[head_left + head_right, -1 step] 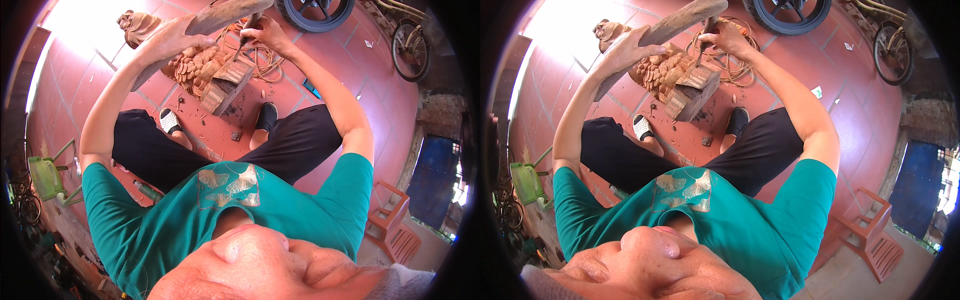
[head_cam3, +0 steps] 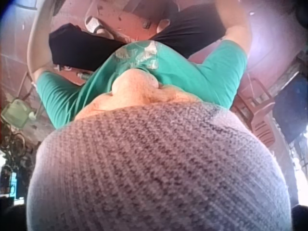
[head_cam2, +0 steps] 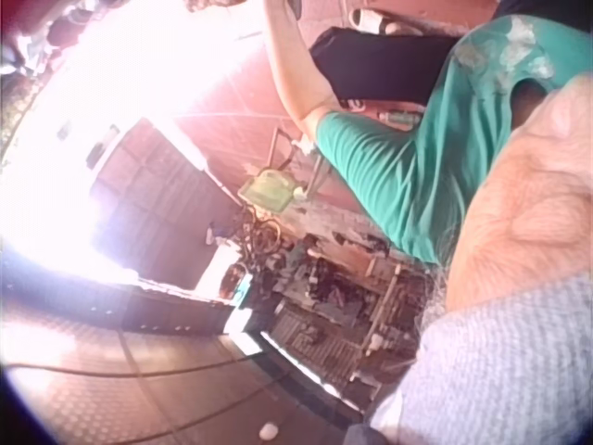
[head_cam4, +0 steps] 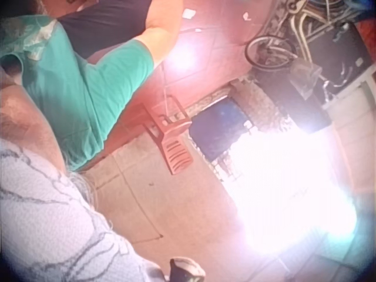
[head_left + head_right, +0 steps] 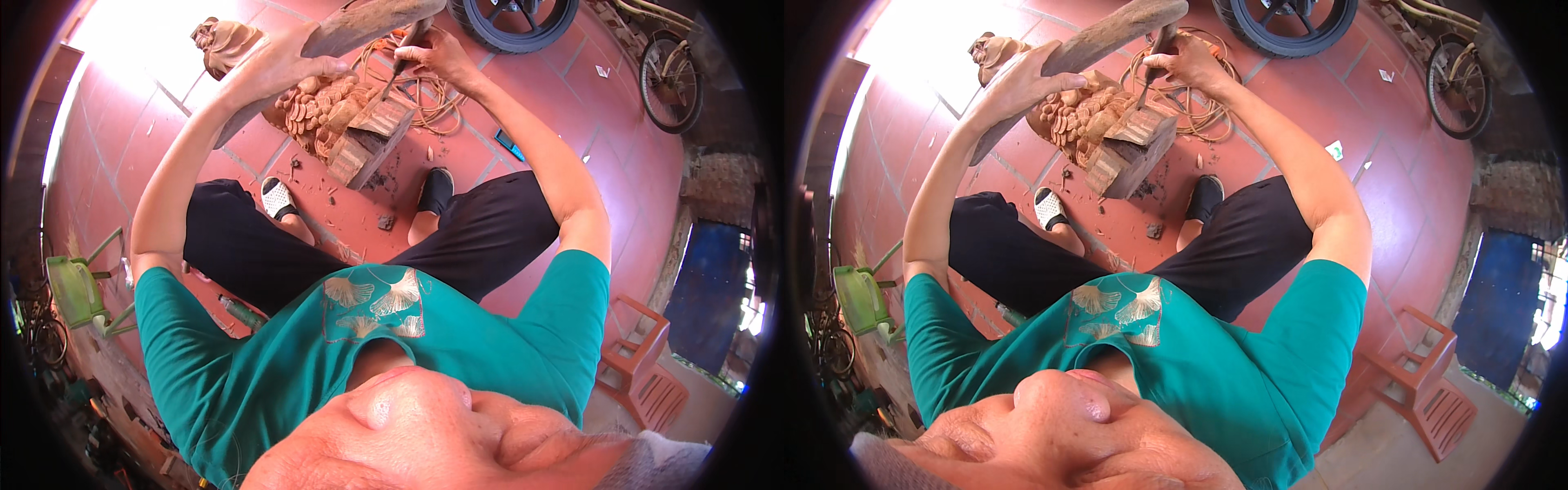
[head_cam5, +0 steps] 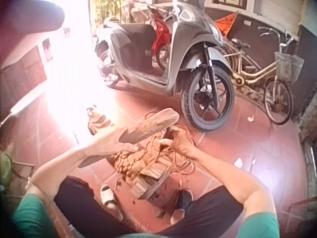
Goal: The person carves a wooden sculpture using a chisel and mallet. They repeatedly strike the chisel to shape the wood, occasionally adjusting the tool and the sculpture's position.
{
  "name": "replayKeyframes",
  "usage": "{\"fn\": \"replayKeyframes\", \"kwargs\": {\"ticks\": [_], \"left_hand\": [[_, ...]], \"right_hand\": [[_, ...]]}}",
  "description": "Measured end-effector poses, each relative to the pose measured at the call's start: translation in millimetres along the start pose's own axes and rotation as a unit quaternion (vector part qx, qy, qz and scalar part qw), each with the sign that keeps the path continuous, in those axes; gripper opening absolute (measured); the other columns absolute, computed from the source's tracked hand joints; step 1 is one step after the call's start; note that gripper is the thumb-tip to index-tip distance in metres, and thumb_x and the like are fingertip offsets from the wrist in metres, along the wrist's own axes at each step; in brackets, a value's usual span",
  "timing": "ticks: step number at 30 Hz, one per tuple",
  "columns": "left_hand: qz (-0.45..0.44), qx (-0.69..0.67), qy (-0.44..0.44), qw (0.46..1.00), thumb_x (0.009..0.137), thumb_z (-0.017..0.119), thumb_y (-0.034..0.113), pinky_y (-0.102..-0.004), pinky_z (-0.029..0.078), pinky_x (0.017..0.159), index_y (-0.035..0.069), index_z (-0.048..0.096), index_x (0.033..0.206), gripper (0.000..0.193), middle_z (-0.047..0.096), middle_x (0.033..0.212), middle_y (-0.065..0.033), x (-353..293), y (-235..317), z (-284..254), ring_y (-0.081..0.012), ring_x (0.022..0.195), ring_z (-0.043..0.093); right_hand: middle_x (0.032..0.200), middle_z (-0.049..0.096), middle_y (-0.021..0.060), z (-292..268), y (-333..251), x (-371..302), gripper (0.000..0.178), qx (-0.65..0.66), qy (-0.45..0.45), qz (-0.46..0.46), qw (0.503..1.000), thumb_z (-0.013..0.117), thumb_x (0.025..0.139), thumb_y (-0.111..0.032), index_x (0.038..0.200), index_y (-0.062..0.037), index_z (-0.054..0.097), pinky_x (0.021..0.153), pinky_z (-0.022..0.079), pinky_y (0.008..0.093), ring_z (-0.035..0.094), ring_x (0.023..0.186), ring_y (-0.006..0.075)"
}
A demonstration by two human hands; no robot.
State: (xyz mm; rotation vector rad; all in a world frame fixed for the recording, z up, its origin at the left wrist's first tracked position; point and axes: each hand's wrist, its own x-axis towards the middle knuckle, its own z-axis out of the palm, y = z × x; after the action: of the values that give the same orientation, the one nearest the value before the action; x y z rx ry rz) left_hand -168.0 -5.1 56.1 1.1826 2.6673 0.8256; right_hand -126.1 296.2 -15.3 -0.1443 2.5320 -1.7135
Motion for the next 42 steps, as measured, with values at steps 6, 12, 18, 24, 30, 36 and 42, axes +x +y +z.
{"fn": "replayKeyframes", "kwargs": {"ticks": [6,12,18,24,30,36,42], "left_hand": [[0.050,-0.031,0.053,0.997,0.089,0.073,0.055,-0.0268,0.048,0.057,-0.005,0.061,0.116,0.067,0.061,0.070,-0.0039,0.4,0.9,-10.2,-0.0095,0.061,0.060],[-0.022,-0.075,0.027,0.997,0.086,0.074,0.055,-0.0329,0.050,0.073,-0.002,0.065,0.116,0.066,0.066,0.087,-0.0097,-2.0,-1.3,-19.1,-0.0143,0.080,0.062],[0.007,-0.101,0.085,0.991,0.086,0.075,0.055,-0.0281,0.047,0.061,-0.002,0.066,0.109,0.062,0.062,0.080,-0.0036,-4.0,-10.1,-14.0,-0.0094,0.069,0.058],[-0.052,-0.111,0.027,0.992,0.087,0.073,0.053,-0.0245,0.048,0.055,0.000,0.064,0.105,0.057,0.065,0.082,-0.0041,-17.3,-3.2,-17.8,-0.0078,0.063,0.059],[-0.172,-0.329,-0.009,0.928,0.091,0.074,0.038,-0.0181,0.043,0.042,0.001,0.058,0.112,0.045,0.055,0.073,0.0030,-32.9,30.7,-22.1,-0.0022,0.049,0.052],[-0.208,-0.473,-0.026,0.856,0.093,0.074,0.038,-0.0199,0.044,0.043,0.002,0.056,0.110,0.044,0.057,0.069,-0.0002,-50.8,39.3,-23.2,-0.0050,0.049,0.053],[-0.260,-0.516,0.005,0.816,0.094,0.072,0.038,-0.0220,0.044,0.043,0.002,0.058,0.107,0.041,0.057,0.067,-0.0022,-69.2,58.8,-24.5,-0.0081,0.049,0.053]], "right_hand": [[0.083,0.073,0.0051,-10.5,25.2,1.1,0.027,-0.007,0.024,-0.036,0.999,0.076,0.088,-0.027,0.099,-0.0020,0.072,0.061,0.055,0.0257,0.068,0.073,0.0091],[0.092,0.073,0.0061,3.6,-4.6,-4.0,0.025,0.053,0.023,-0.049,0.997,0.074,0.091,-0.022,0.103,0.0001,0.070,0.070,0.058,0.0265,0.069,0.081,0.0110],[0.090,0.072,0.0055,6.1,3.9,0.0,0.024,0.053,0.019,-0.098,0.994,0.073,0.093,-0.022,0.101,0.0004,0.069,0.071,0.057,0.0274,0.069,0.083,0.0119],[0.089,0.072,0.0051,8.5,-8.7,1.0,0.024,0.026,0.003,-0.080,0.996,0.073,0.091,-0.021,0.099,0.0013,0.069,0.070,0.056,0.0270,0.067,0.081,0.0117],[0.082,0.069,0.0093,10.5,-3.4,15.5,0.026,-0.049,0.025,-0.143,0.988,0.074,0.087,-0.020,0.093,0.0035,0.066,0.072,0.051,0.0322,0.065,0.075,0.0161],[0.082,0.071,0.0111,15.7,-22.2,19.5,0.024,-0.081,-0.010,-0.096,0.992,0.073,0.088,-0.017,0.095,0.0052,0.067,0.073,0.052,0.0325,0.068,0.076,0.0176],[0.085,0.071,0.0095,18.3,-36.5,21.4,0.022,-0.088,-0.053,-0.065,0.993,0.071,0.090,-0.015,0.099,0.0043,0.066,0.074,0.053,0.0314,0.068,0.079,0.0157]]}}
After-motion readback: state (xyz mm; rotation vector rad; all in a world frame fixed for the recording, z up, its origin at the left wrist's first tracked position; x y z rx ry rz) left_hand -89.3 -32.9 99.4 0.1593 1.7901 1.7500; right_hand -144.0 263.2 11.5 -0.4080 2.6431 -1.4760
